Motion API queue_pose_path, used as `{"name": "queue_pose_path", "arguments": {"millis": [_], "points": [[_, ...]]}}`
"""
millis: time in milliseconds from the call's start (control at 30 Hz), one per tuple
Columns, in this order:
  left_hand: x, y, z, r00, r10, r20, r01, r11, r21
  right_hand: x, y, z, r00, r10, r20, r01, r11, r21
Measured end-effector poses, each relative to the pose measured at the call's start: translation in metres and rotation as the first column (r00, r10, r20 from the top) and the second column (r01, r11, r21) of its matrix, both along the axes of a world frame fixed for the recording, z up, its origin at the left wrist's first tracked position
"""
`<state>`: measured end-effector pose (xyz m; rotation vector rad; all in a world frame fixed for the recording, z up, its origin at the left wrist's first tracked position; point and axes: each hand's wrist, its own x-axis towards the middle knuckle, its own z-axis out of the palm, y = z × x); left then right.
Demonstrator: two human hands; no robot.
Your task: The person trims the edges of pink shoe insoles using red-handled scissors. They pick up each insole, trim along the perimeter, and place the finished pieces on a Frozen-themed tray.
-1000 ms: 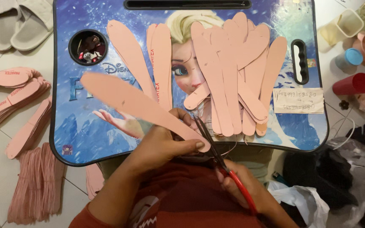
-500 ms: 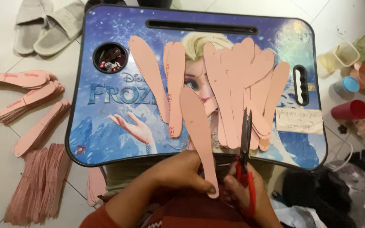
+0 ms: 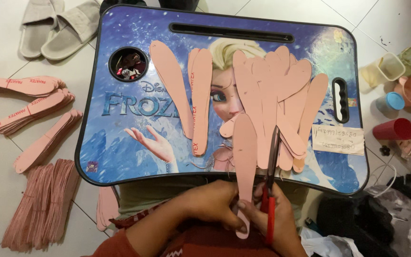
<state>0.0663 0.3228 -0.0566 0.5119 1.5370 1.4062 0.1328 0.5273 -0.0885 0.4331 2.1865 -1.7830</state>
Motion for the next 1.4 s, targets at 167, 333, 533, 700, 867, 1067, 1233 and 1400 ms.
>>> {"name": "queue_pose_path", "arguments": {"millis": [167,333,533,700,867,1067,1233,1400], "points": [[-0.001,-0.007,0.022,0.995,-0.025,-0.092,0.009,0.986,-0.166,-0.006,0.001,0.026,0.998,-0.015,0.061,0.003,0.982,0.189],[-0.018,-0.034,0.045,0.875,0.283,-0.392,-0.4,0.88,-0.256,-0.037,0.02,0.077,0.967,-0.147,-0.209,0.179,0.974,0.141],[-0.046,-0.045,0.033,0.216,0.397,-0.892,-0.84,0.541,0.037,-0.078,0.031,0.099,0.891,-0.278,-0.359,0.38,0.889,0.256],[-0.043,-0.049,0.027,0.208,0.441,-0.873,-0.851,0.521,0.06,-0.041,0.038,0.081,0.878,-0.324,-0.351,0.37,0.926,0.072],[-0.038,-0.059,0.038,0.466,0.514,-0.72,-0.854,0.474,-0.214,-0.013,0.047,0.056,0.904,-0.298,-0.305,0.329,0.943,0.053],[-0.031,-0.069,0.022,0.458,0.735,-0.499,-0.868,0.492,-0.071,-0.002,0.048,0.048,0.939,-0.219,-0.266,0.248,0.965,0.08],[-0.031,-0.068,-0.01,0.44,0.854,0.278,-0.896,0.4,0.193,0.003,0.033,0.05,0.96,-0.166,-0.224,0.186,0.98,0.07],[-0.018,-0.047,-0.013,0.415,0.668,0.618,-0.907,0.249,0.34,0.001,0.011,0.047,0.98,-0.015,-0.201,0.02,1.0,0.019]]}}
